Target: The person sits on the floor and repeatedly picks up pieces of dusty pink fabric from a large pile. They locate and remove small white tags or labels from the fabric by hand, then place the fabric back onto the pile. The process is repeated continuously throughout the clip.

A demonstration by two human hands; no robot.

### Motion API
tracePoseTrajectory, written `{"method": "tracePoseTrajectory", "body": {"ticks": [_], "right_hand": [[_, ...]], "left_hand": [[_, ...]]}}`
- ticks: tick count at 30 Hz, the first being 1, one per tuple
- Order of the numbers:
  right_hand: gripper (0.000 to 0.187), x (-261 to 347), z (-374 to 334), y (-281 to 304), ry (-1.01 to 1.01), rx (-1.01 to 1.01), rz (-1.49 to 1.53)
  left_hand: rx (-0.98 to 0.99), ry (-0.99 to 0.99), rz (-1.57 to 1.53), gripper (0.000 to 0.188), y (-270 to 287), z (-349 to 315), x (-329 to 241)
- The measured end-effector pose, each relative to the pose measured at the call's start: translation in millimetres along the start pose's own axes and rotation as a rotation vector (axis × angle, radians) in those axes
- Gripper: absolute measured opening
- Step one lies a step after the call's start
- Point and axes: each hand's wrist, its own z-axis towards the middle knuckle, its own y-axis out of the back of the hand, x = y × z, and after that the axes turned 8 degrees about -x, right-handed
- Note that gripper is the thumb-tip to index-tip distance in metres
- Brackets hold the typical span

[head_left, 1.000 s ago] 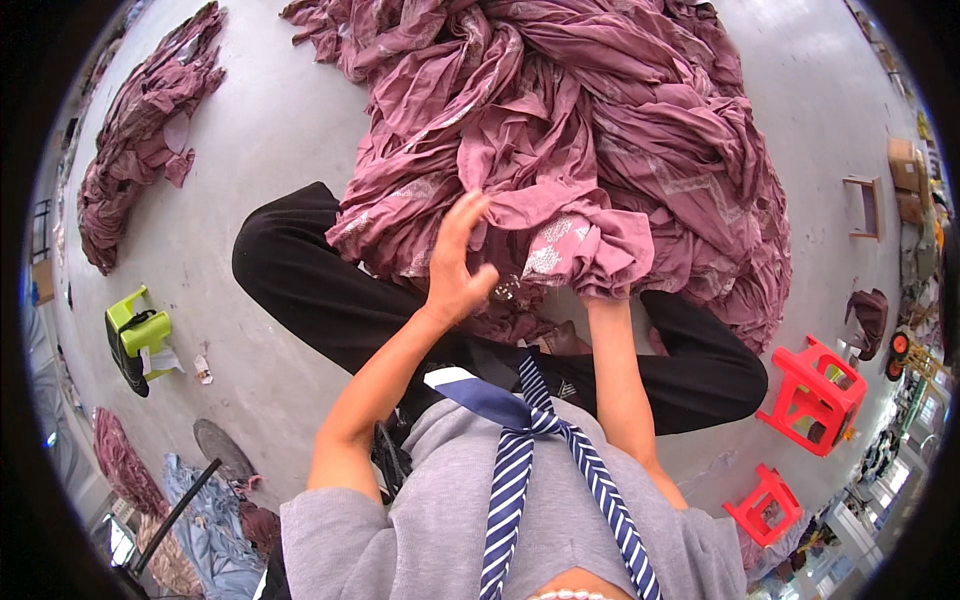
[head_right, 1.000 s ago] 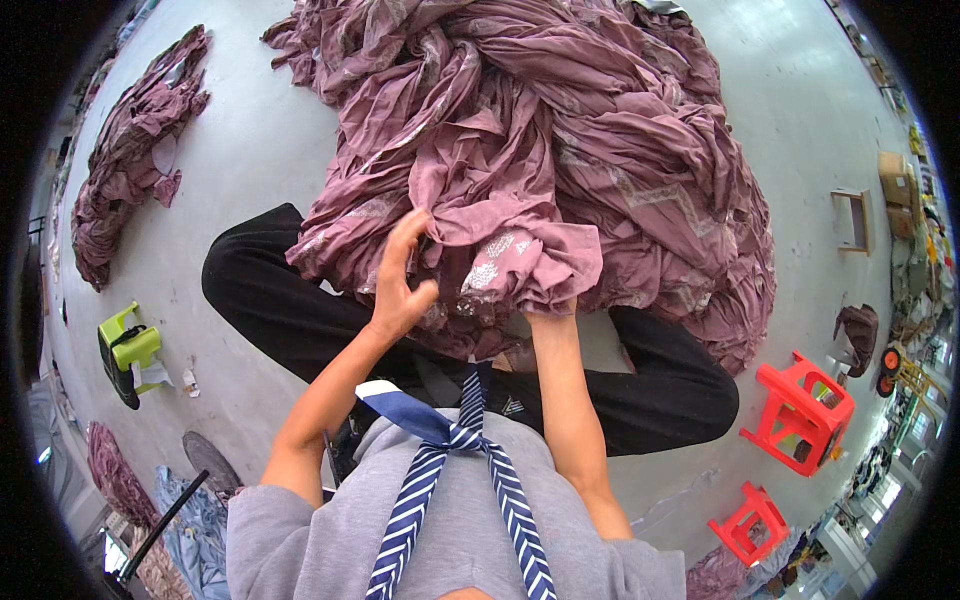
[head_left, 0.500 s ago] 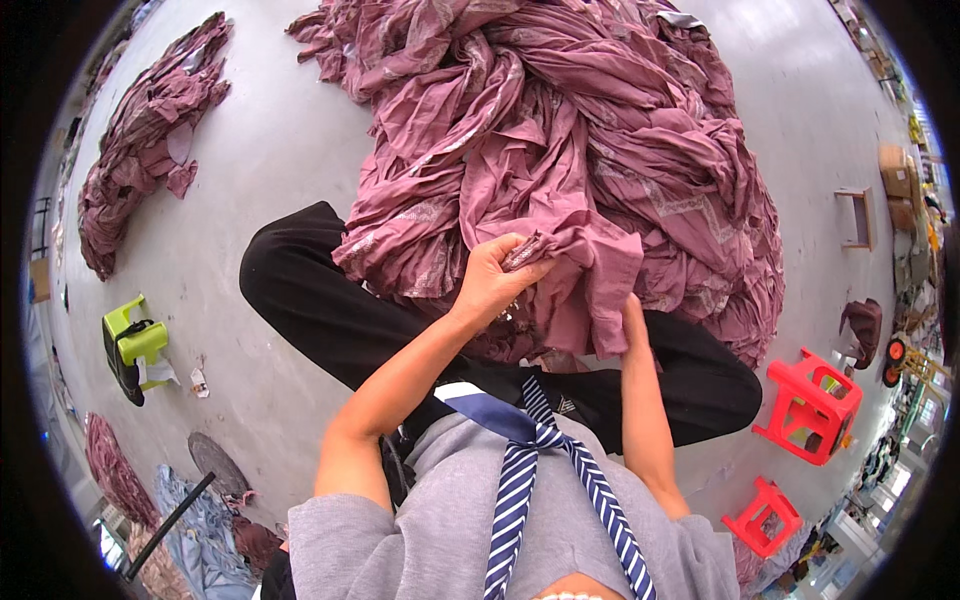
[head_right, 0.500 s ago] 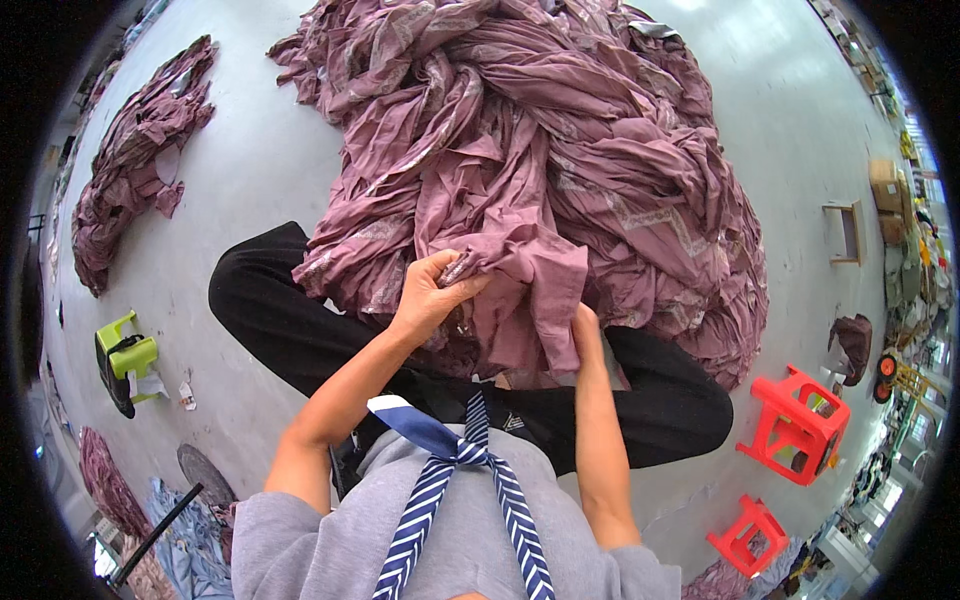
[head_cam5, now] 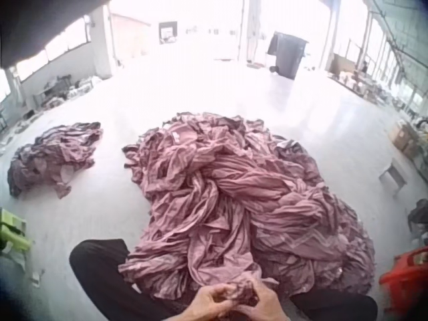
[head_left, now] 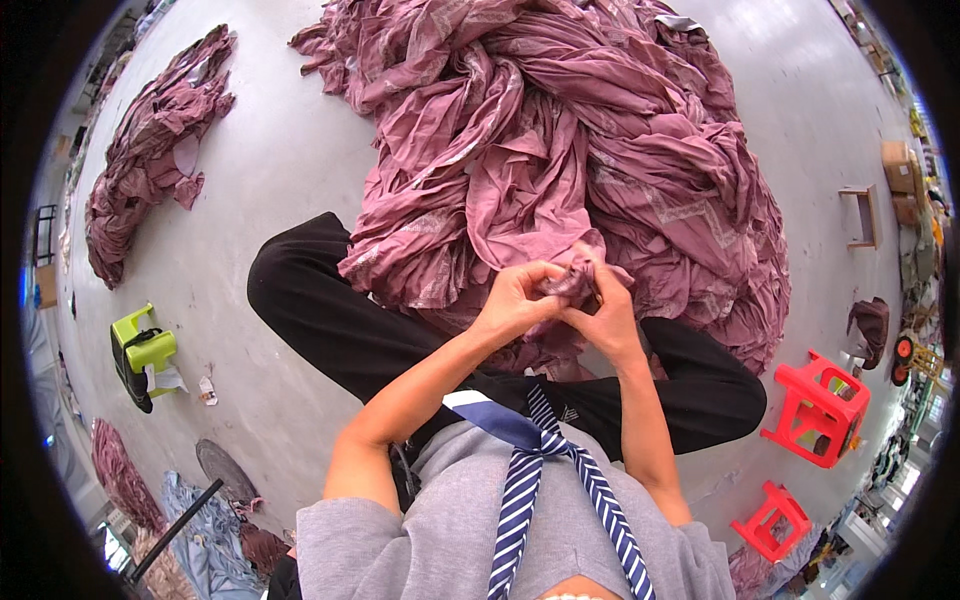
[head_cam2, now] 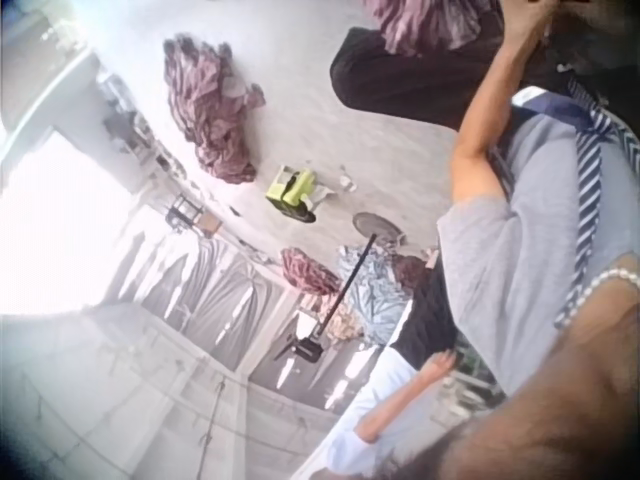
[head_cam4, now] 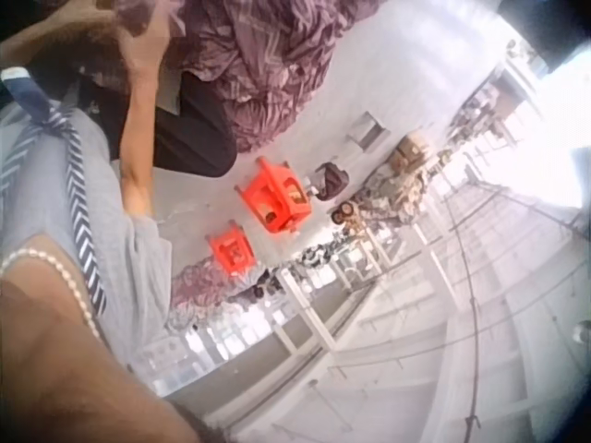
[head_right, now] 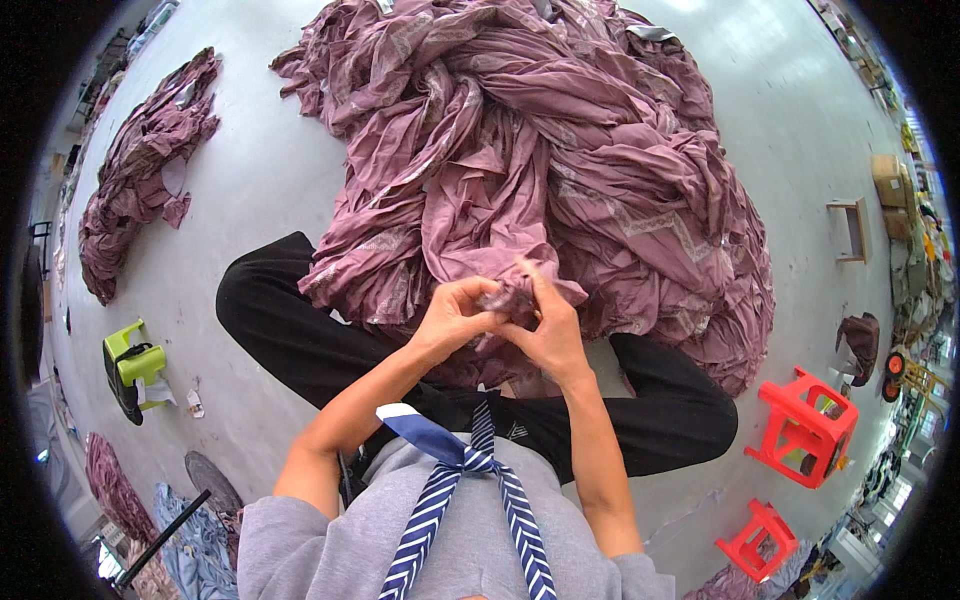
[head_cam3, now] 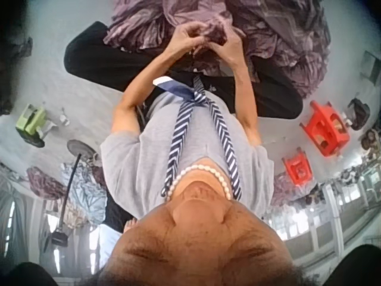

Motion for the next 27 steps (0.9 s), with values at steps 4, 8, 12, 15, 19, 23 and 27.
{"method": "tracePoseTrajectory", "body": {"ticks": [4,8,12,15,19,23,27], "right_hand": [[0.026,-29,-7,10,-0.472,-0.041,0.232],[0.021,-32,0,27,-0.642,-0.18,0.421],[0.023,-43,10,36,-0.691,-0.31,0.648],[0.023,-49,15,40,-0.72,-0.341,0.745],[0.022,-49,17,42,-0.727,-0.335,0.802],[0.02,-39,16,39,-0.711,-0.337,0.831],[0.012,-21,7,40,-0.555,-0.373,0.871]], "left_hand": [[-0.155,-0.065,-0.084,0.02,36,21,5],[-0.664,-0.21,0.084,0.012,89,33,22],[-0.462,-0.091,0.276,0.018,89,15,48],[-0.207,-0.109,0.561,0.04,86,7,64],[-0.045,-0.189,0.792,0.059,52,13,60],[-0.106,-0.025,0.657,0.046,10,23,47],[-0.34,-0.302,0.424,0.02,0,35,63]]}}
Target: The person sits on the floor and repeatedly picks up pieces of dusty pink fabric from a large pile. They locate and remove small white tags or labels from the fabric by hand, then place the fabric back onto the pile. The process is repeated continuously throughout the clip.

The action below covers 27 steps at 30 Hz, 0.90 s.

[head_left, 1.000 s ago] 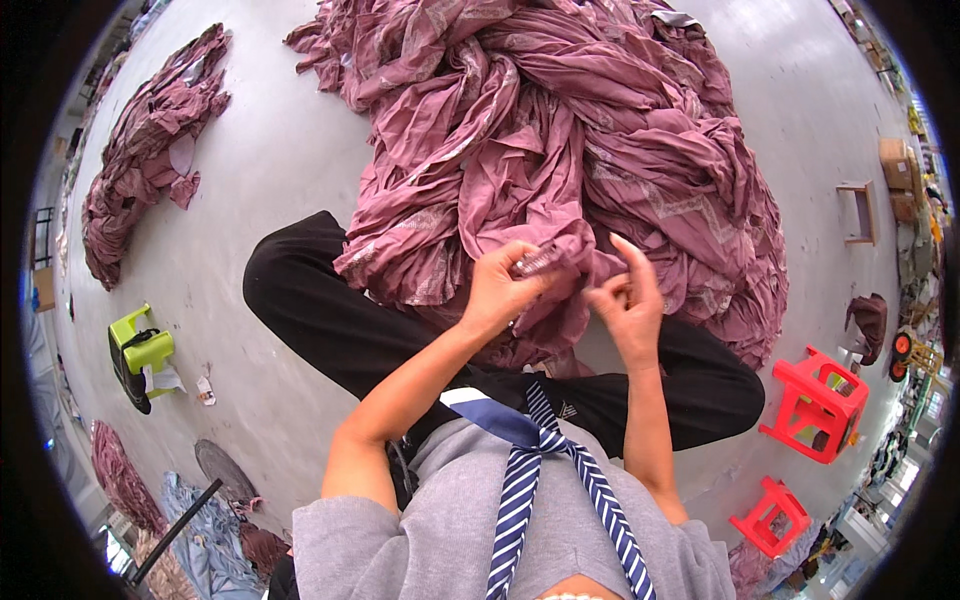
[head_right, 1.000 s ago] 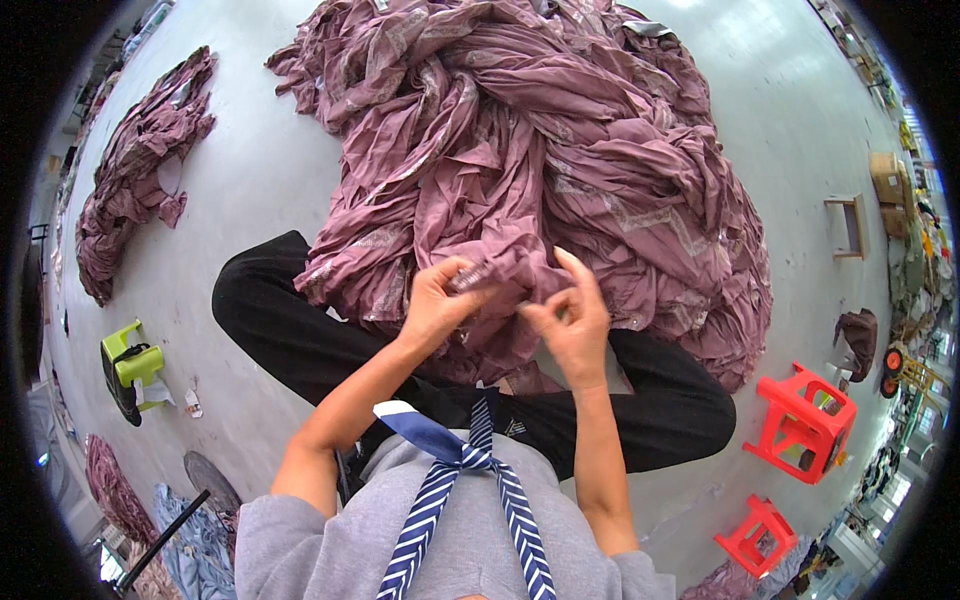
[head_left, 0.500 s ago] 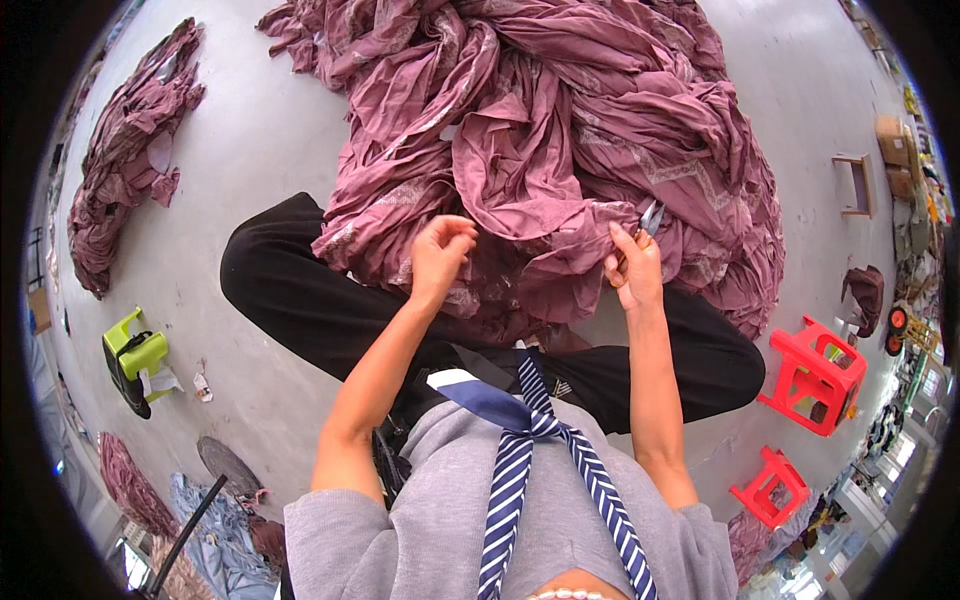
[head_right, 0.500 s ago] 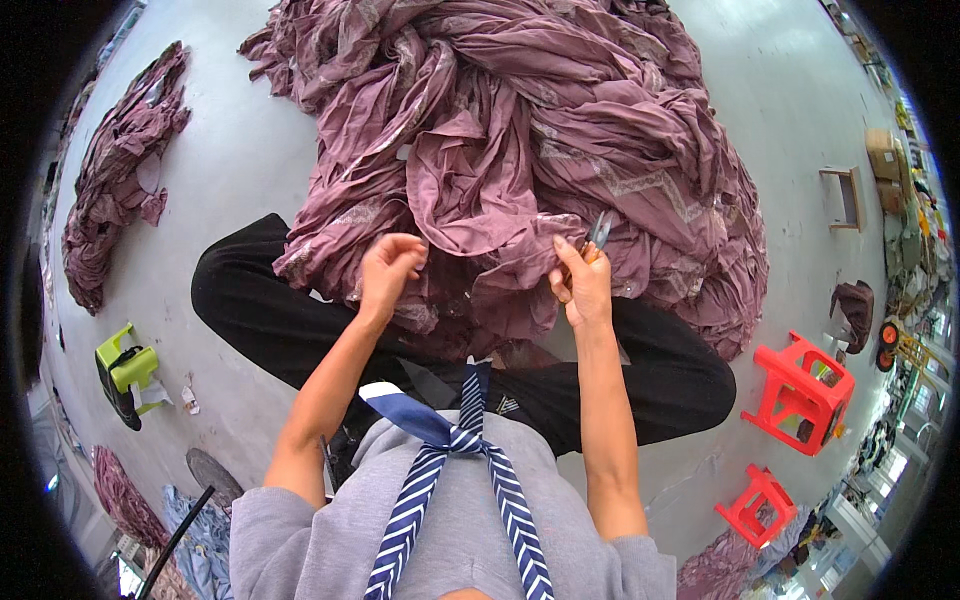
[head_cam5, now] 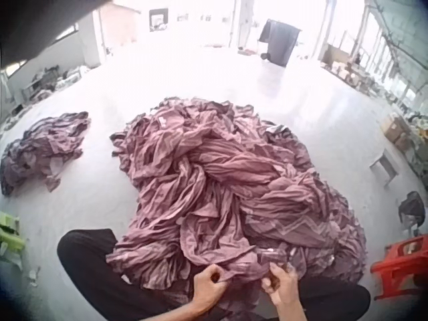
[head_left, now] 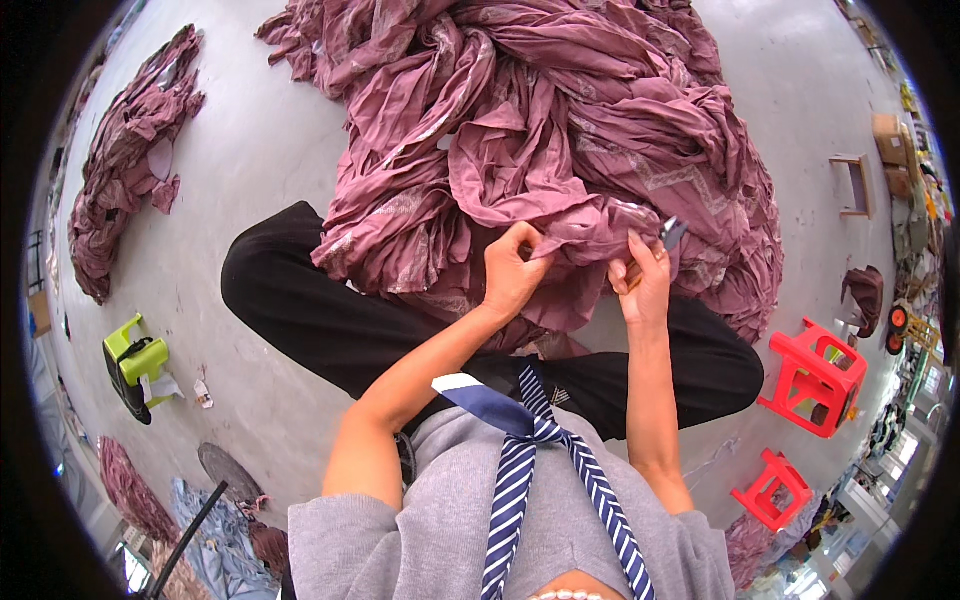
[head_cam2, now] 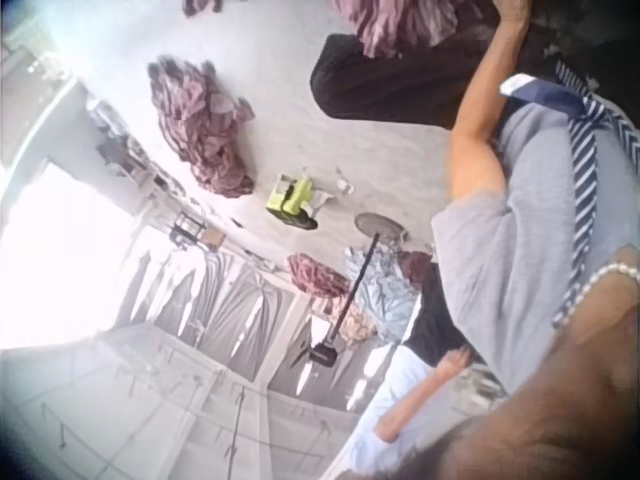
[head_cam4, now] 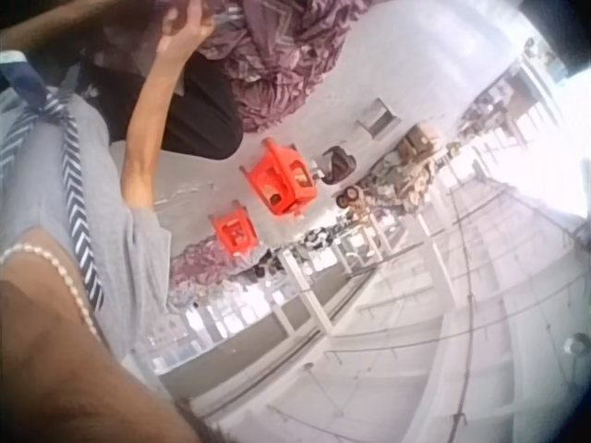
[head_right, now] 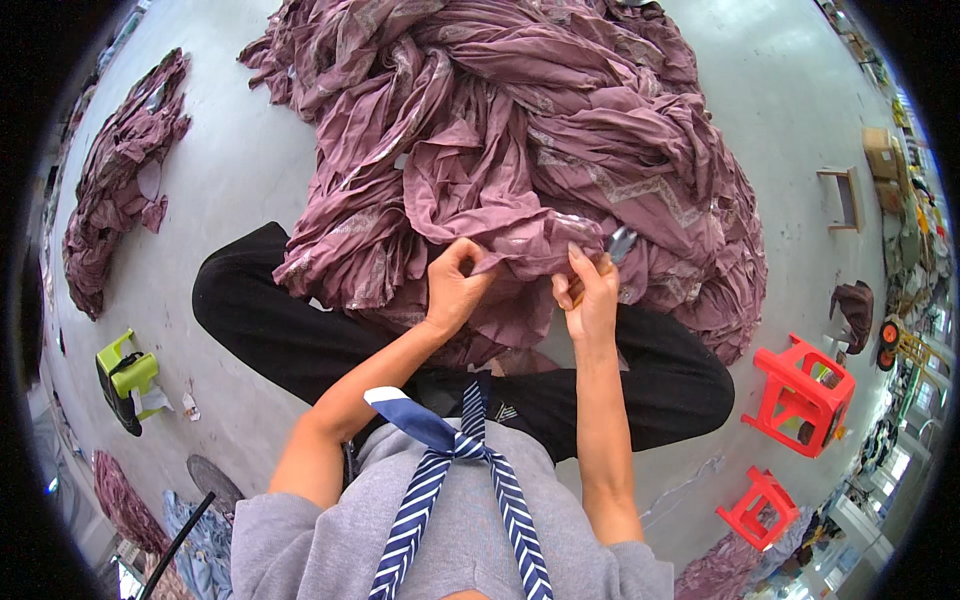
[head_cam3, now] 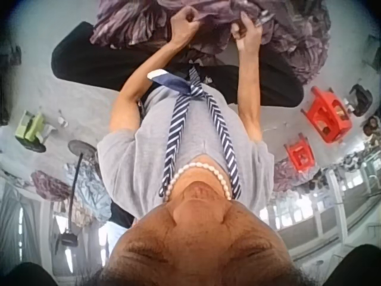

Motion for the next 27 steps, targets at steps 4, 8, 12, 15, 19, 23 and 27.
{"method": "tracePoseTrajectory", "body": {"ticks": [4,8,12,15,19,23,27], "right_hand": [[0.007,1,-14,19,0.107,0.001,-0.005],[0.008,-5,-22,56,0.063,-0.004,-0.266],[0.025,7,-22,40,0.696,-0.377,-0.934],[0.023,22,-35,4,0.902,-0.02,-1.035],[0.021,10,-38,-23,0.796,0.1,-1.059],[0.02,4,-36,-20,0.685,0.133,-0.991],[0.019,6,-35,-23,0.687,0.199,-1.019]], "left_hand": [[-0.169,-0.04,-0.307,0.02,-6,-3,-22],[-0.164,-0.047,-0.432,0.02,-5,-4,-50],[-0.138,0.017,-0.474,0.018,-3,-4,-50],[-0.124,0.024,-0.479,0.014,-4,-7,-50],[-0.099,0.047,-0.464,0.009,-5,-8,-51],[-0.067,0.077,-0.386,0.009,1,-10,-52],[-0.063,0.033,-0.41,0.008,1,-11,-50]]}}
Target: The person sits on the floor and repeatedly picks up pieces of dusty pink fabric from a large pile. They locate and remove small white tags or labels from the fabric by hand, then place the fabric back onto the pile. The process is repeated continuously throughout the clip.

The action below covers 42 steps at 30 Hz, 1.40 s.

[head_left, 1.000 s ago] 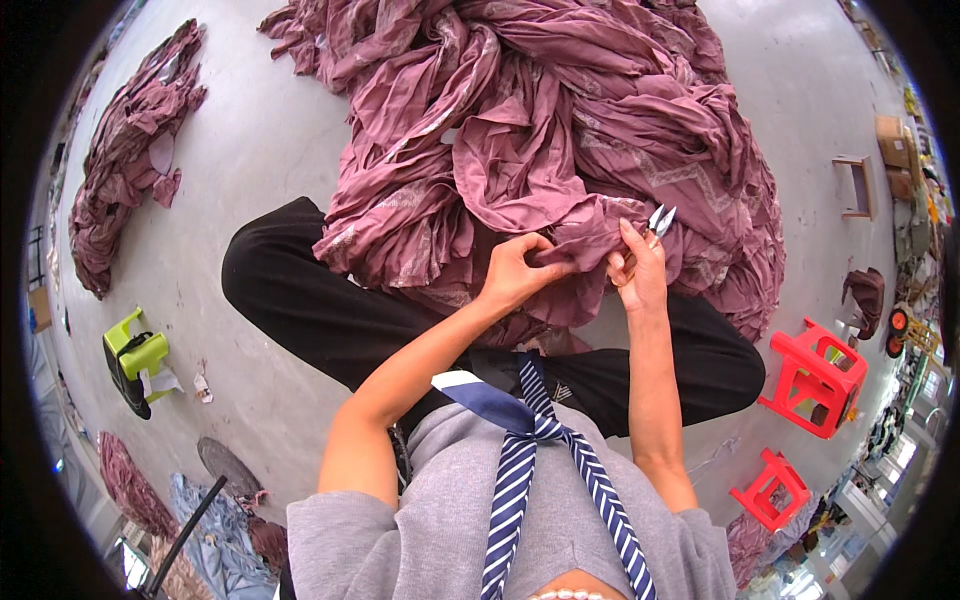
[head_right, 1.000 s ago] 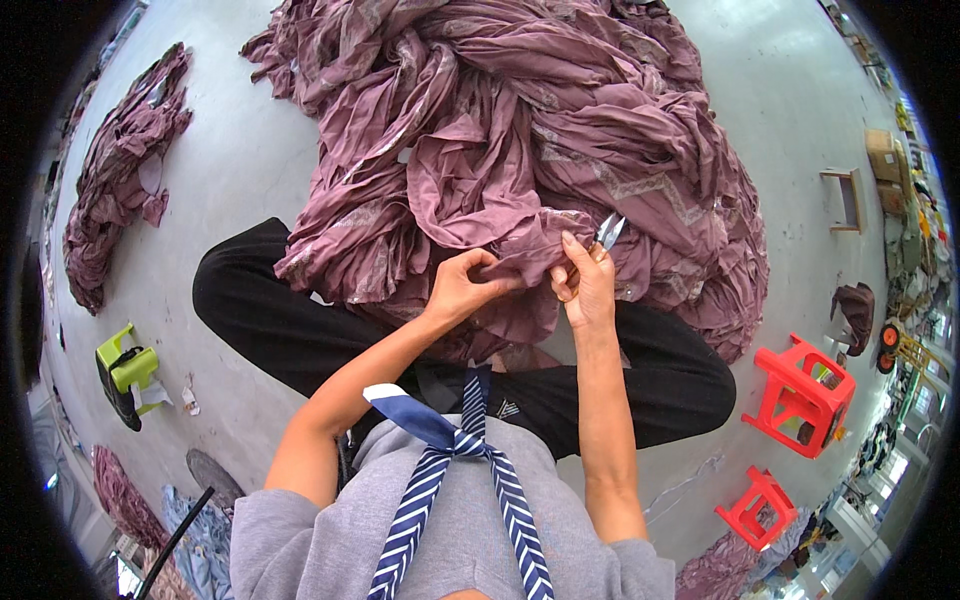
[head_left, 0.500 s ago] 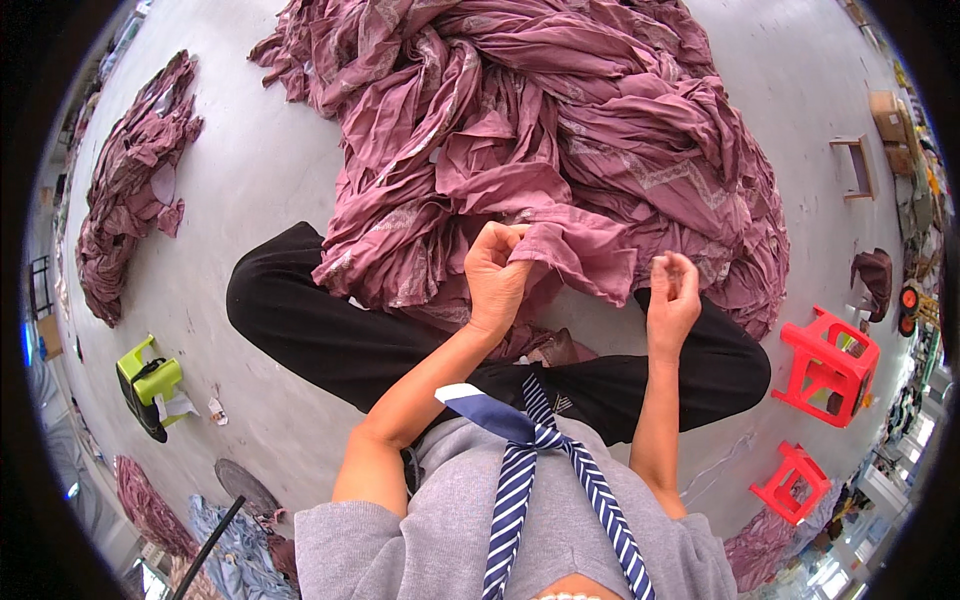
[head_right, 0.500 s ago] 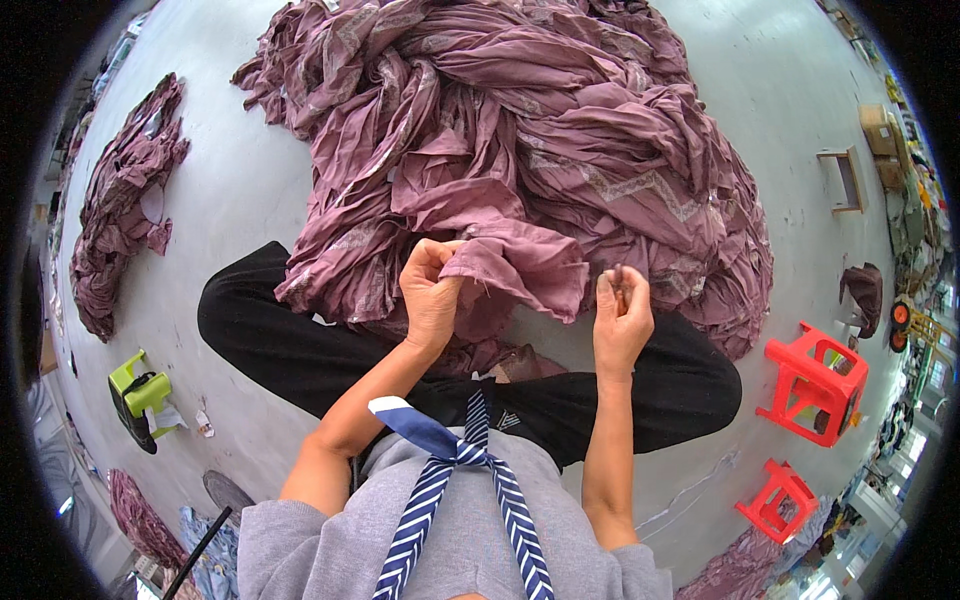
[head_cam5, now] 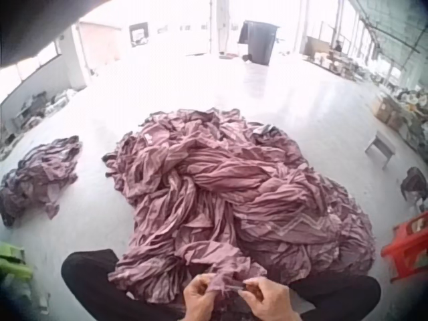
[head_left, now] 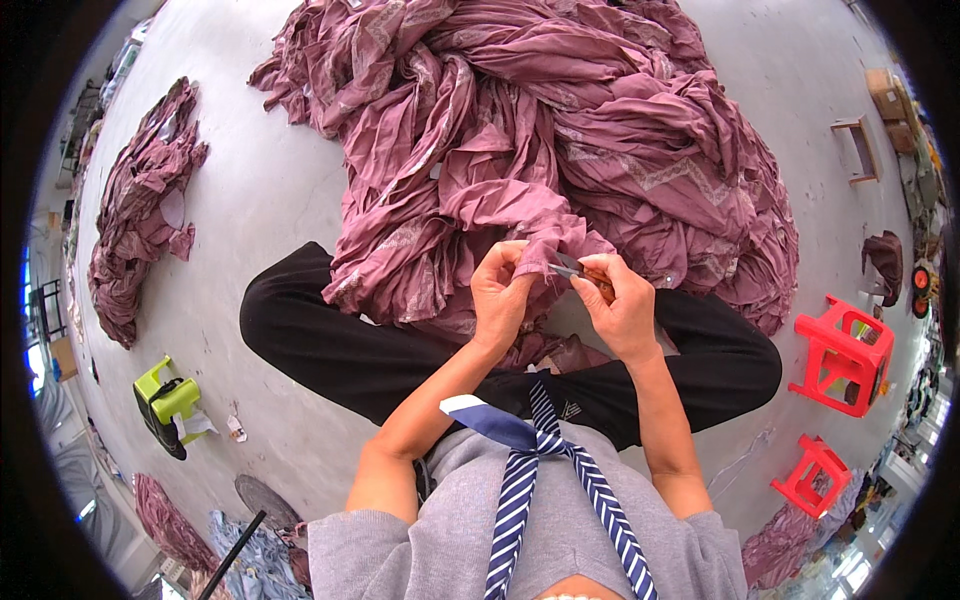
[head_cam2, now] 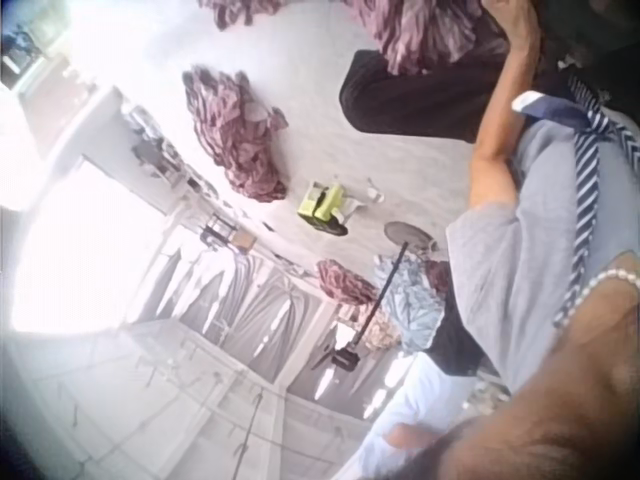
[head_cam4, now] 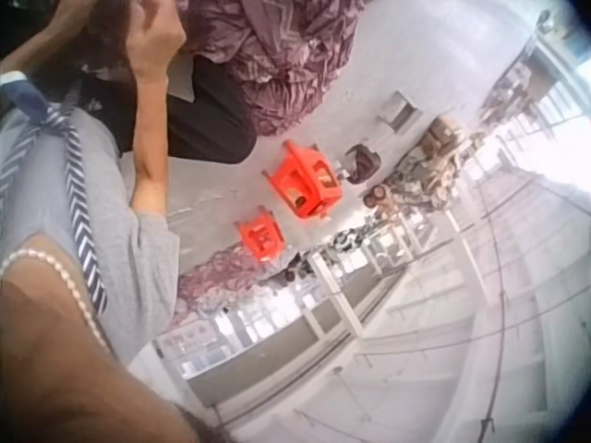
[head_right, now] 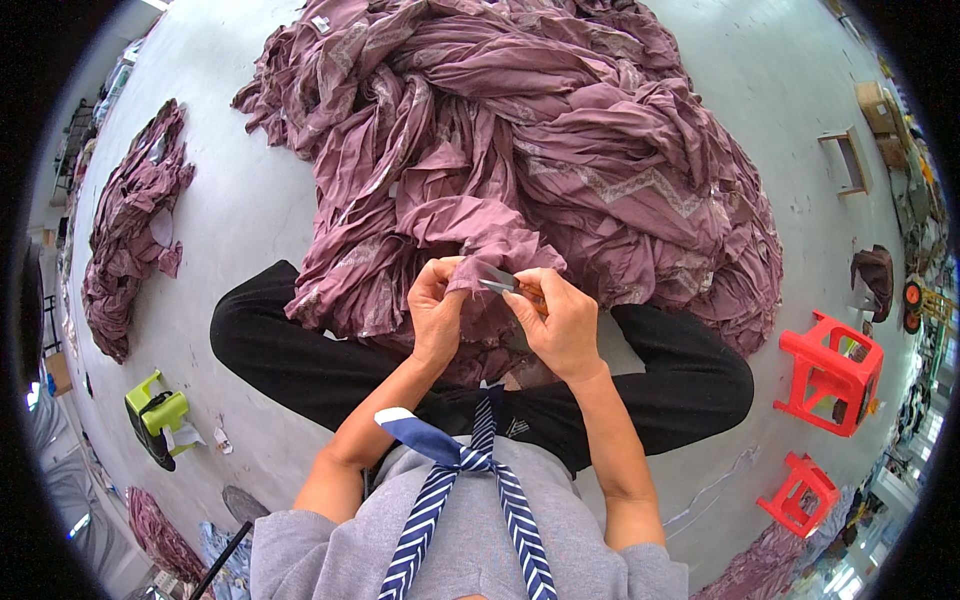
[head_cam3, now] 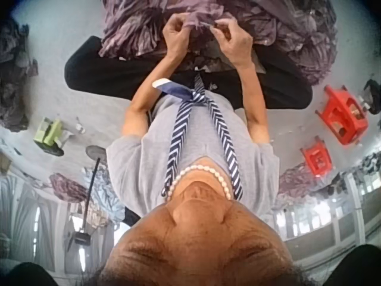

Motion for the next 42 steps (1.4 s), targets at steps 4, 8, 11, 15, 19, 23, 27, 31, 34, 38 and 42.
{"method": "tracePoseTrajectory", "body": {"ticks": [4,8,11,15,19,23,27,31,34,38,42], "right_hand": [[0.019,-1,1,1,0.025,0.033,-0.004],[0.02,-8,-1,0,-0.027,0.02,0.014],[0.02,-9,-2,-4,0.01,0.01,0.029],[0.02,-3,0,-8,-0.006,0.004,0.103],[0.02,-7,-1,-9,-0.042,-0.007,0.135],[0.021,-8,-1,-9,-0.009,-0.015,0.121],[0.02,-3,1,-9,0.008,-0.011,0.1],[0.02,1,4,-7,0.019,0.008,0.06],[0.019,0,5,-6,0.039,0.02,0.024],[0.016,0,4,-4,0.049,0.022,-0.053],[0.03,-9,8,-6,-0.262,-0.193,0.566]], "left_hand": [[0.011,-0.016,0.004,0.008,2,2,2],[0.013,-0.014,0.004,0.007,4,4,3],[0.022,0.042,-0.028,0.007,5,4,3],[0.013,0.012,-0.033,0.008,2,3,4],[0.014,0.016,-0.048,0.008,2,4,5],[0.014,0.046,-0.078,0.008,0,4,4],[0.022,0.031,-0.031,0.009,-1,3,4],[0.065,-0.018,0.029,0.01,0,2,3],[0.093,-0.036,0.032,0.01,-1,3,4],[0.104,-0.042,-0.001,0.009,2,2,9],[0.094,0.049,-0.004,0.008,2,3,1]]}}
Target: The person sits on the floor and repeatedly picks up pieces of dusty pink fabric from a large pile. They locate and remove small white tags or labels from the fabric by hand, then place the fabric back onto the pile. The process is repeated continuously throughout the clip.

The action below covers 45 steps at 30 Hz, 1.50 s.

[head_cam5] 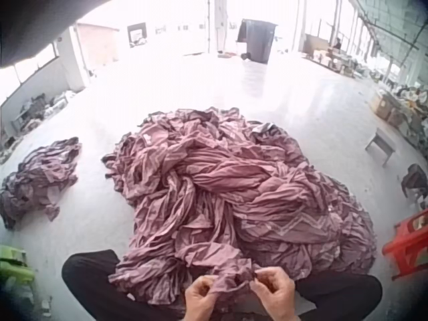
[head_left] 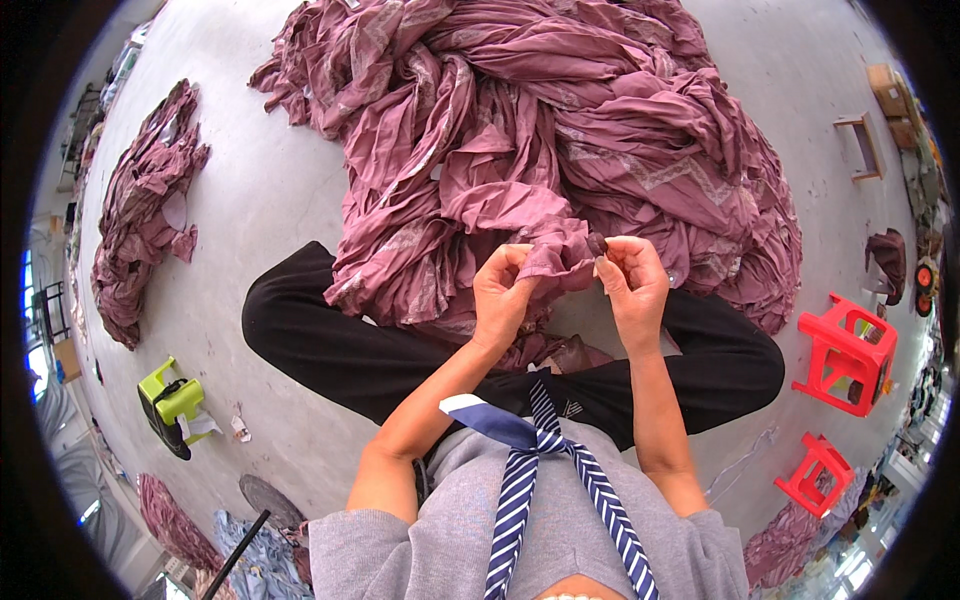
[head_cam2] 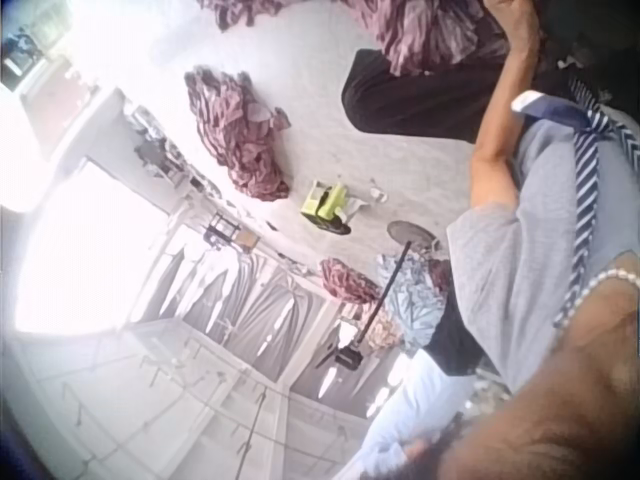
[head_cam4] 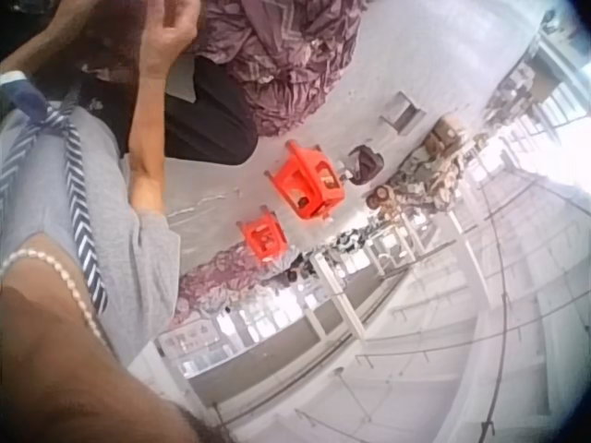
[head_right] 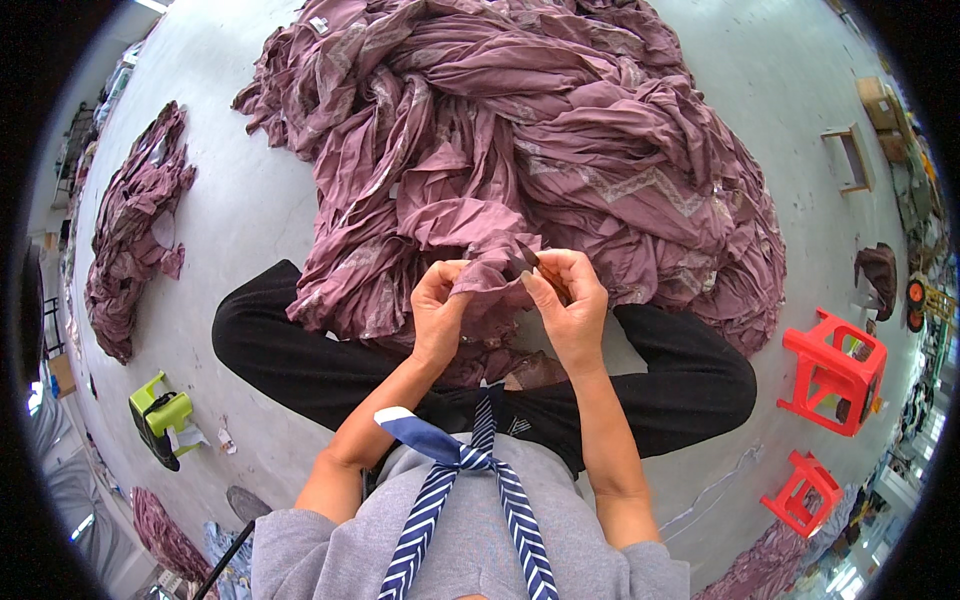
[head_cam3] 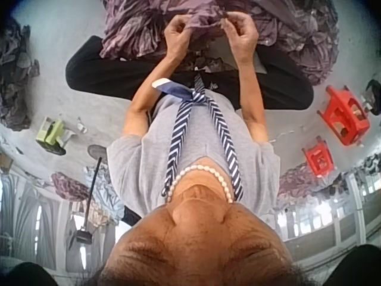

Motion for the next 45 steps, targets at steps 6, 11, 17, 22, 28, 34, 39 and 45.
{"method": "tracePoseTrajectory", "body": {"ticks": [6,11,17,22,28,34,39,45], "right_hand": [[0.025,-20,5,-4,0.252,0.242,-0.384],[0.013,-13,26,12,-0.282,0.305,0.011],[0.015,-16,42,14,-0.332,0.32,0.076],[0.013,-27,43,16,-0.355,0.289,0.052],[0.022,-26,64,55,-0.103,0.22,-0.423],[0.02,95,220,324,0.196,-0.496,-0.224],[0.027,80,287,474,0.124,-0.778,-0.055],[0.036,-17,209,203,0.167,-0.441,-0.4]], "left_hand": [[0.02,-0.001,0.096,0.009,6,6,-4],[0.334,0.473,0.201,0.02,25,23,-33],[0.491,0.649,0.114,0.025,33,29,-38],[0.481,0.666,0.087,0.024,35,31,-34],[0.433,0.44,0.363,0.023,51,50,-3],[0.119,-0.014,0.736,0.017,70,68,-4],[-0.059,-0.056,0.735,0.013,75,90,12],[-0.139,-0.463,1.159,0.021,102,94,8]]}}
